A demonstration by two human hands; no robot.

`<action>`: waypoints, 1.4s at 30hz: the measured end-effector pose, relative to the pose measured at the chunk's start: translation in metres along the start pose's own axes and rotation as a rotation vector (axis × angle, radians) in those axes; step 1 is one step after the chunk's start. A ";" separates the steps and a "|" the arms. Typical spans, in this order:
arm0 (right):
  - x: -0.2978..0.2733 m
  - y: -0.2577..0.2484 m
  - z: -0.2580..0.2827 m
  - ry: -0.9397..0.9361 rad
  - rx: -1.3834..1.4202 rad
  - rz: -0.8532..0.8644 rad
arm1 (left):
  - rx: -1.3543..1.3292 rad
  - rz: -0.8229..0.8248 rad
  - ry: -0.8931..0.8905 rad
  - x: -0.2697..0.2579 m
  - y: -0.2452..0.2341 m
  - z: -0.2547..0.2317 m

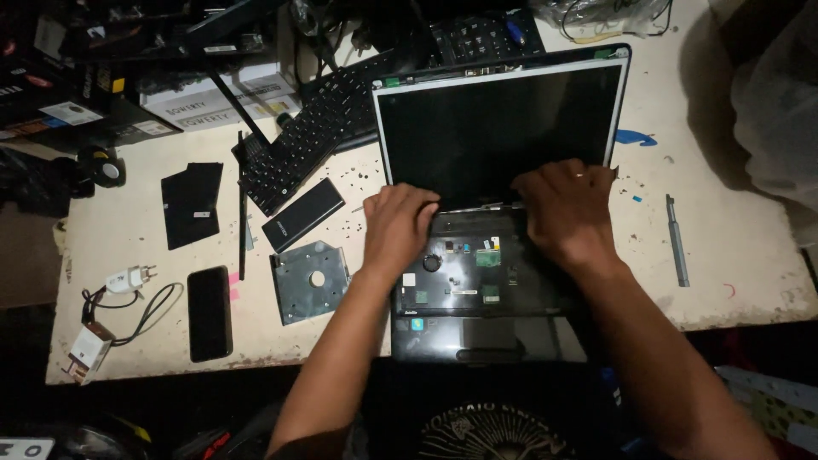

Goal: The person works on a disassembled laptop, using a screwdriver to remove screws from the screen bezel. They manipulate the screen and the main body, eventually detaching the screen assembly from the laptop chassis.

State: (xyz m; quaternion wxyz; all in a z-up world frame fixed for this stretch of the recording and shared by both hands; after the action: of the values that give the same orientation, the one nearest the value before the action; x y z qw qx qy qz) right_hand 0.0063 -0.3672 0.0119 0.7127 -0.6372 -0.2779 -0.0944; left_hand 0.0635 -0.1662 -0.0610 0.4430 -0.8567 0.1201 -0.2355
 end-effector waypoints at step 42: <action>-0.042 0.065 -0.026 0.147 0.020 -0.008 | -0.127 0.107 -0.190 -0.015 -0.019 0.032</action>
State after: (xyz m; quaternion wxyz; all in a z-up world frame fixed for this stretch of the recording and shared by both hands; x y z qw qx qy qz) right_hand 0.0105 -0.3903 -0.0663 0.7369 -0.6204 -0.2284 -0.1410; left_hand 0.0668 -0.1266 -0.0656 0.4093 -0.8937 0.1377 -0.1215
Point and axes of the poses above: each hand's wrist, its own x-axis towards the middle knuckle, its own y-axis out of the palm, z = x × y, the point moved 10 cm from there along x, towards the middle knuckle, and after that the axes turned 2 degrees about -x, right-handed, at the moved point
